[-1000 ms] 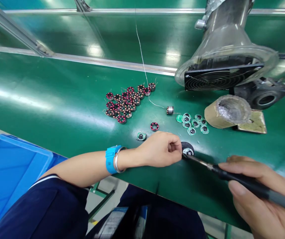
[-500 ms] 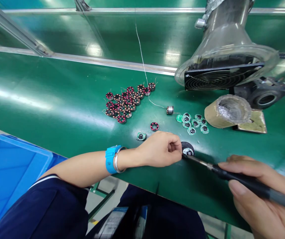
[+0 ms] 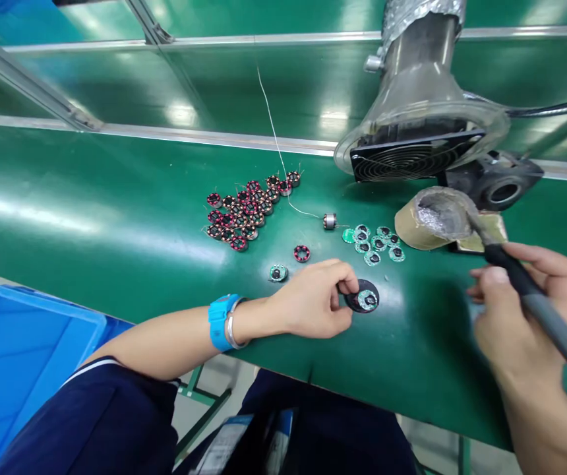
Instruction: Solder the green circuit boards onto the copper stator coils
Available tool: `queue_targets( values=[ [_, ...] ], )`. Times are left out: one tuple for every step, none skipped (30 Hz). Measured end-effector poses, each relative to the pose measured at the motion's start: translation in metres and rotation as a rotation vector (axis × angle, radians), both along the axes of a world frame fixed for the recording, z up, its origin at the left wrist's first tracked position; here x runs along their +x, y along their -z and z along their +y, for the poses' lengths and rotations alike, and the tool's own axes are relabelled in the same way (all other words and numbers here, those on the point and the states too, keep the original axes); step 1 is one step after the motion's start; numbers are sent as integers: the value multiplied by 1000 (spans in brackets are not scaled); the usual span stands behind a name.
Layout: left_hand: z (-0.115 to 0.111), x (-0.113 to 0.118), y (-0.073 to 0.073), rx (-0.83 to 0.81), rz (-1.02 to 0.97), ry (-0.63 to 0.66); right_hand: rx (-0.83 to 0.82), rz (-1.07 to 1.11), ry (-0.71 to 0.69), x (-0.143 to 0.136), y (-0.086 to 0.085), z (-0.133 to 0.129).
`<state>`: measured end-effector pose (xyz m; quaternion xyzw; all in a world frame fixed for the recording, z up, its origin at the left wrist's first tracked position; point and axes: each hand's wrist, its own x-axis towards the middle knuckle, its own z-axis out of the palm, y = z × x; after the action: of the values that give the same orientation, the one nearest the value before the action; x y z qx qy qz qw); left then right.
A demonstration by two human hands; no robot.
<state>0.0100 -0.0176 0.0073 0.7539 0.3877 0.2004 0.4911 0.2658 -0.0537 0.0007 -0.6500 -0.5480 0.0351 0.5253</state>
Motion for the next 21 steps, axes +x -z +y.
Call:
queue_targets(
  values=[
    [-1, 1, 1, 61, 32, 6, 36, 24, 4, -5, 0, 0],
    [-2, 2, 2, 103, 66, 13, 70, 57, -16, -11, 1, -2],
    [-3, 4, 3, 125, 98, 24, 101, 87, -57, -16, 1, -4],
    [-4, 5, 4, 131, 121, 33, 115, 103, -112, -22, 1, -8],
    [-4, 7, 5, 129, 135, 43, 103, 90, -164, -26, 1, -11],
    [-3, 8, 5, 131, 143, 51, 71, 39, -207, -30, 2, -14],
    [-1, 10, 6, 141, 143, 58, 38, -30, -250, -32, 2, -16],
    [2, 11, 6, 152, 136, 73, 9, -98, -296, -35, 2, -17],
    [5, 11, 5, 163, 126, 98, -5, -154, -340, -37, 2, -18],
    [9, 12, 4, 170, 113, 133, -15, -198, -387, -39, 2, -18],
    [13, 12, 4, 172, 101, 174, -5, -233, -432, -40, 1, -17],
    [17, 12, 3, 172, 88, 216, 13, -257, -474, -42, 1, -16],
    [21, 12, 1, 170, 75, 254, 35, -274, -511, -44, 0, -15],
    [23, 11, 0, 166, 63, 279, 55, -289, -533, -46, 0, -14],
    [25, 10, -1, 158, 52, 290, 68, -300, -552, -47, 1, -13],
    [26, 8, -2, 140, 41, 288, 70, -307, -570, -49, 1, -13],
    [26, 6, -3, 114, 32, 269, 62, -318, -582, -50, 2, -12],
    [25, 3, -4, 87, 25, 239, 47, -334, -587, -51, 3, -11],
    [23, 0, -4, 64, 22, 203, 34, -353, -587, -53, 3, -11],
    [21, -3, -5, 48, 26, 171, 21, -373, -588, -54, 4, -10],
    [19, -6, -6, 38, 31, 148, 11, -388, -592, -54, 4, -9]
  ],
)
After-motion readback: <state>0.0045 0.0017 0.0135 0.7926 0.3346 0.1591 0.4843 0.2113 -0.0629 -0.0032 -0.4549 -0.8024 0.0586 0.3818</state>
